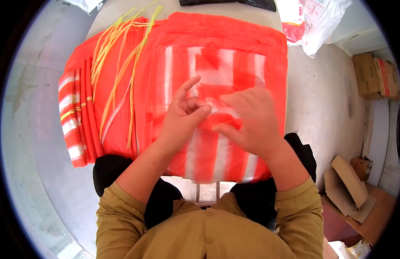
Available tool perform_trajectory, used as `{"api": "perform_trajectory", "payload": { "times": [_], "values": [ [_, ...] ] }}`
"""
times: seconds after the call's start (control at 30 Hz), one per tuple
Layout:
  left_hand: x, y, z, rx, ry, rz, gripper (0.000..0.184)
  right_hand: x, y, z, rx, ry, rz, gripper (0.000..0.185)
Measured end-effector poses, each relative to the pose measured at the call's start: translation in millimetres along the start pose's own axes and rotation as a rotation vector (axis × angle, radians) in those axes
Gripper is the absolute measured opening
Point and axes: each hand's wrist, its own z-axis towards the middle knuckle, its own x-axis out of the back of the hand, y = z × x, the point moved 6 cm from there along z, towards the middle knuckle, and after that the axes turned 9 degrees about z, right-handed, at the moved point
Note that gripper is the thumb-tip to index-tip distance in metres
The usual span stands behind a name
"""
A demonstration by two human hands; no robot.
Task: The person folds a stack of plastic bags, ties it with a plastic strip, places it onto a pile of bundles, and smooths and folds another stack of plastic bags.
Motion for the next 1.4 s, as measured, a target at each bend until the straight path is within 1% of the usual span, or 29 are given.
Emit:
{"api": "perform_trajectory", "payload": {
  "times": [0.03,0.13,0.2,0.43,0.53,0.63,0.73,0.83,0.93,1.03,1.13,1.23,1.33,1.4],
  "values": [
    [-0.4,-0.9,0.2,-0.007,0.003,0.007,0.075,-14.6,2.7,-4.7,-0.096,-0.073,0.082,0.030],
    [0.8,-0.9,1.2,-0.041,-0.010,0.015,0.075,-30.7,15.1,-13.2,-0.284,-0.153,0.075,0.022],
    [1.7,-0.2,0.5,-0.061,-0.059,0.016,0.076,-31.0,22.6,-12.2,-0.329,-0.128,0.185,0.017],
    [1.1,3.4,-1.3,-0.008,-0.011,0.039,0.075,-23.3,33.2,-13.0,-0.462,-0.034,0.360,0.008],
    [2.4,1.8,-1.2,-0.008,-0.017,0.040,0.074,-5.2,45.4,-12.3,-0.744,0.102,0.523,0.010],
    [2.7,1.2,-0.6,-0.005,-0.010,0.046,0.074,34.7,43.9,-2.9,-0.332,0.348,0.278,0.018],
    [1.8,0.2,0.2,-0.009,-0.001,0.065,0.075,26.5,11.0,-1.9,0.123,0.170,-0.045,0.026],
    [2.2,-1.4,0.9,-0.034,-0.010,0.065,0.076,-6.7,-3.9,0.0,-0.003,-0.034,0.004,0.024],
    [3.3,-4.2,1.6,-0.058,-0.028,0.042,0.076,-26.3,9.9,-10.0,-0.128,-0.074,0.060,0.019],
    [5.2,-1.5,0.7,-0.056,-0.043,0.036,0.077,-28.4,22.1,-11.1,-0.150,0.008,0.161,0.013],
    [4.0,-2.8,1.4,-0.047,-0.041,0.018,0.076,-22.3,25.1,-7.4,-0.227,0.005,0.274,0.009],
    [3.6,-0.1,0.1,-0.039,-0.037,0.021,0.076,-18.1,31.3,-5.9,-0.348,0.017,0.331,0.006],
    [1.5,1.3,-0.5,-0.004,-0.011,0.030,0.077,-5.1,40.5,-4.8,-0.261,0.079,0.211,0.007],
    [0.9,1.5,-0.3,-0.005,-0.007,0.019,0.077,15.4,48.3,-4.8,-0.518,0.246,0.381,0.013]
  ]
}}
